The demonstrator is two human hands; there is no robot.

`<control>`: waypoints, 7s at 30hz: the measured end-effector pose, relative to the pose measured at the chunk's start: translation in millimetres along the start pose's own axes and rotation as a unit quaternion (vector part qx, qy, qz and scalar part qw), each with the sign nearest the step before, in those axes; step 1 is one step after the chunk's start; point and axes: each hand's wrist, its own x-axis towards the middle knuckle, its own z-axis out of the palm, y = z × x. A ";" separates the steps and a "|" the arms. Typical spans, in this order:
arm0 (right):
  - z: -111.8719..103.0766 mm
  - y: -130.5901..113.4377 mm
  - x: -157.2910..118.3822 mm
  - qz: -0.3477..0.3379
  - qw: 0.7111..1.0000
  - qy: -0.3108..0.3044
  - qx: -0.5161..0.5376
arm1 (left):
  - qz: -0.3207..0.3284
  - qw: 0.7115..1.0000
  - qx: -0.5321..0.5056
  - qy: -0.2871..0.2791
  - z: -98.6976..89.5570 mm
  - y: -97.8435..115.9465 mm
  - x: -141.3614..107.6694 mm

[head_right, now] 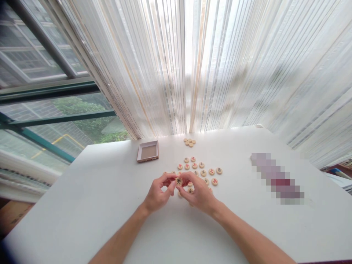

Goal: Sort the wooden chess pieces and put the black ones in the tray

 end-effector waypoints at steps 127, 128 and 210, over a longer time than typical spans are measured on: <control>-32.4 21.1 14.7 0.031 0.995 0.087 -0.026 | -0.081 0.978 0.186 -0.050 -53.4 -51.6 67.0; -32.3 21.2 14.8 0.030 0.995 0.087 -0.024 | -0.078 0.978 0.185 -0.054 -53.6 -51.1 66.8; -35.0 13.1 35.2 0.207 0.913 -0.074 0.344 | 0.042 0.995 0.062 0.069 -13.2 6.3 42.0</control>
